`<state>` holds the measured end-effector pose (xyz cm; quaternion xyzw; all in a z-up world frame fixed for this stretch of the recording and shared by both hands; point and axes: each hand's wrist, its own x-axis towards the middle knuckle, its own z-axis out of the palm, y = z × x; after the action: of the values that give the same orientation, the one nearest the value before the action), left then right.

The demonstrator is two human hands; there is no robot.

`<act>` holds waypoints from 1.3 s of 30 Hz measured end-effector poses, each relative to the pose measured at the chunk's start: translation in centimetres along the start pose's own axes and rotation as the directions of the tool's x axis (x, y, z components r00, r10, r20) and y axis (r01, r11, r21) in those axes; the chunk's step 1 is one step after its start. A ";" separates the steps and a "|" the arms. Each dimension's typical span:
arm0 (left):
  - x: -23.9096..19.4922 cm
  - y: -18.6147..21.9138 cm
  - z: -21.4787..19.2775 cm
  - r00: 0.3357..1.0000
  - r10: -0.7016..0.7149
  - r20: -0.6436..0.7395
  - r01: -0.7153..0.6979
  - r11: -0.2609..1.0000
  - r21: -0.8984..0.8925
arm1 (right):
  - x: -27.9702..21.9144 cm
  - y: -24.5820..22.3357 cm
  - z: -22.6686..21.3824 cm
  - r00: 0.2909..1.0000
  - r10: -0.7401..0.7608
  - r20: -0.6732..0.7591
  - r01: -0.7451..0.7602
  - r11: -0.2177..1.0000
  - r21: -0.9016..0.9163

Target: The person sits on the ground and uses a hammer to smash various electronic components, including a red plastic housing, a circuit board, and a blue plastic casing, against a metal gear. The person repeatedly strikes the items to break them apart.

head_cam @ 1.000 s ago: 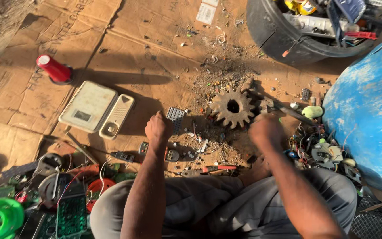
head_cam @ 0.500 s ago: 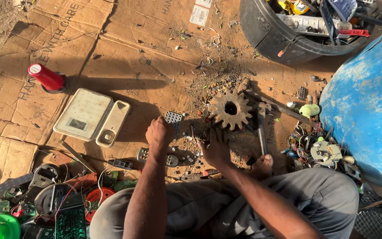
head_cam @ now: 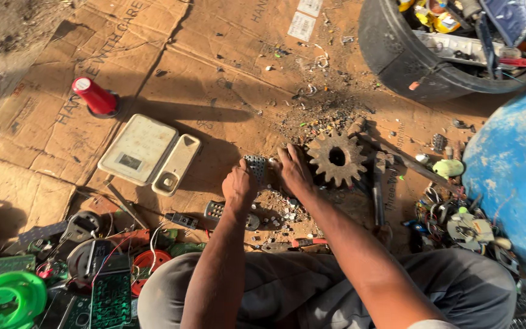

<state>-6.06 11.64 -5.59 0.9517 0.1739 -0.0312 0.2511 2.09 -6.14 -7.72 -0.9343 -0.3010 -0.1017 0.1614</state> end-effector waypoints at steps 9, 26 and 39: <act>0.8 2.0 -5.7 0.963 -0.164 -0.213 0.097 0.951 -0.293 | -9.6 -5.7 -9.6 0.883 -0.389 0.263 0.316 0.907 0.279; 0.0 2.9 -6.3 0.977 -0.105 -0.187 0.055 0.965 -0.257 | -7.9 -2.1 -2.3 0.738 -0.627 0.248 0.650 0.760 -0.015; 0.1 2.6 -7.5 0.965 -0.103 -0.242 0.033 0.960 -0.279 | -2.4 -9.5 -4.1 0.679 -0.533 0.505 0.491 0.841 0.227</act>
<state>-5.32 13.26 2.15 0.8976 0.2401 0.1066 0.3540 -5.87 -1.63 -2.32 -0.7945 -0.5869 0.1408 0.0670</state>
